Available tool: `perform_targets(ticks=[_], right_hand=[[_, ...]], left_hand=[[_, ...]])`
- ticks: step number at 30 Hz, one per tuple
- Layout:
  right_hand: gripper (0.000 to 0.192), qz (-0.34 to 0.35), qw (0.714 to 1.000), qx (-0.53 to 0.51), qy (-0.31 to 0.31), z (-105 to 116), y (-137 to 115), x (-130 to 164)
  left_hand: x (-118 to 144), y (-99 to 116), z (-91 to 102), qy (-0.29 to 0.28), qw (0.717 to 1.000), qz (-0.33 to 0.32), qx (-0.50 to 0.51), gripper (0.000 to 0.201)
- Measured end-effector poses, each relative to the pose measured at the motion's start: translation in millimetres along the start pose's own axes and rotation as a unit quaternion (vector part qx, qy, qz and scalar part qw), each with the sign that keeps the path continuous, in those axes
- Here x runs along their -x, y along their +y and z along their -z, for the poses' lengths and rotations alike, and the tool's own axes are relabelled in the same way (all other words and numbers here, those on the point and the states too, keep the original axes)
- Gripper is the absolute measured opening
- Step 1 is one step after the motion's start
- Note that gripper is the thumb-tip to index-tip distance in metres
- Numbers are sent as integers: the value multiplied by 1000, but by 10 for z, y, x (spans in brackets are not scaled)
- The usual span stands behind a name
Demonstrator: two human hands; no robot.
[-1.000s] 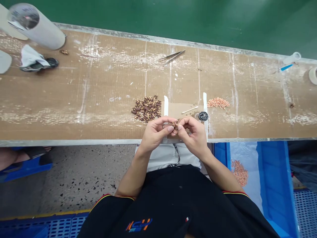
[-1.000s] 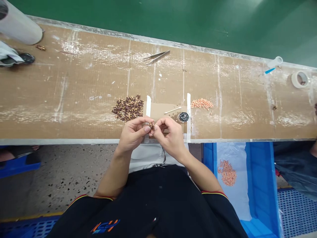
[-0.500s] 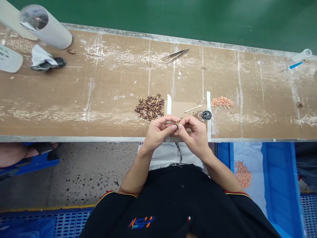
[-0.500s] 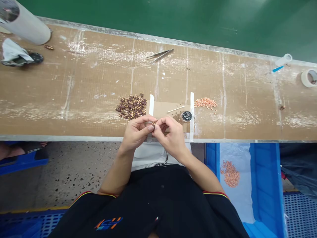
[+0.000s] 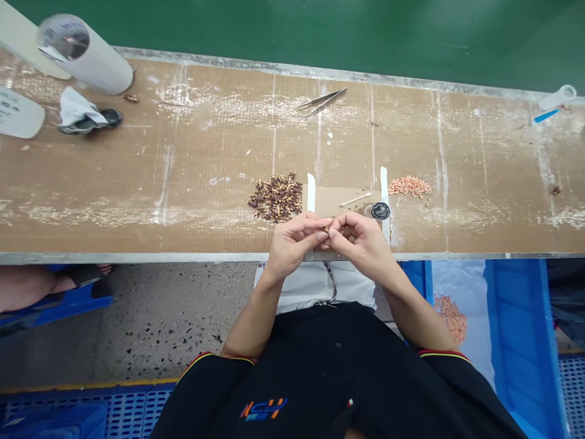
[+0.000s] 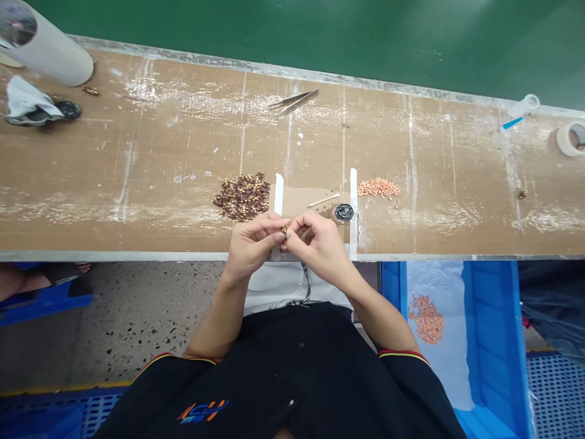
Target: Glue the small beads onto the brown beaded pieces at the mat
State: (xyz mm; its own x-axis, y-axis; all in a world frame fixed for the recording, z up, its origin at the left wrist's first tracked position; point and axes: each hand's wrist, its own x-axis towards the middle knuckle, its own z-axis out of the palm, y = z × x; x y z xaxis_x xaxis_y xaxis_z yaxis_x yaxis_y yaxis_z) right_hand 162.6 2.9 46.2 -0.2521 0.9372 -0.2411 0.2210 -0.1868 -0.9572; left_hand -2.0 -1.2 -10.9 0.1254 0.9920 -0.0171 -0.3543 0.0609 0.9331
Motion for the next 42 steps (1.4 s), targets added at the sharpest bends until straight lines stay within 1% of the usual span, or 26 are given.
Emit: perform_targets(ticks=[3, 6, 11, 16, 19, 22, 27, 32, 34, 38, 40, 42], right_hand=[[19, -16, 999, -12, -34, 52, -2, -24], [20, -24, 998, -25, -44, 66, 4, -38], [20, -39, 998, -34, -43, 62, 20, -37], [20, -59, 992, -64, -90, 109, 51, -62], [22, -63, 990, -73, -102, 134, 69, -74], [30, -57, 990, -85, -93, 135, 83, -50], [47, -22, 987, -139, -83, 81, 130, 44], [53, -19, 991, -118, -56, 26, 186, 106], [54, -14, 993, -104, -55, 24, 185, 112], [52, -2, 996, -81, -46, 50, 154, 107], [46, 12, 998, -50, -25, 70, 138, 105], [34, 40, 999, -5, -1, 90, 120, 104]], left_hand=[[7, -23, 3, -10, 1000, 2, 22, 24], [15, -34, 8, -11, 1000, -5, 26, 22], [32, -9, 21, 2, 1000, -5, -19, 21], [37, 19, 42, -30, 998, -7, -49, 20], [37, 17, 48, -36, 997, -14, -71, 19], [42, 6, 40, -29, 997, -10, -70, 22], [52, -5, 23, -42, 999, -2, -10, 22], [50, 9, 18, -34, 999, -19, -27, 23], [53, 16, 10, -23, 998, -43, -36, 20], [65, 9, 1, -9, 991, -111, -69, 8], [68, -8, 4, -14, 988, -128, -84, 10], [64, -28, 7, -21, 988, -131, -78, 12]])
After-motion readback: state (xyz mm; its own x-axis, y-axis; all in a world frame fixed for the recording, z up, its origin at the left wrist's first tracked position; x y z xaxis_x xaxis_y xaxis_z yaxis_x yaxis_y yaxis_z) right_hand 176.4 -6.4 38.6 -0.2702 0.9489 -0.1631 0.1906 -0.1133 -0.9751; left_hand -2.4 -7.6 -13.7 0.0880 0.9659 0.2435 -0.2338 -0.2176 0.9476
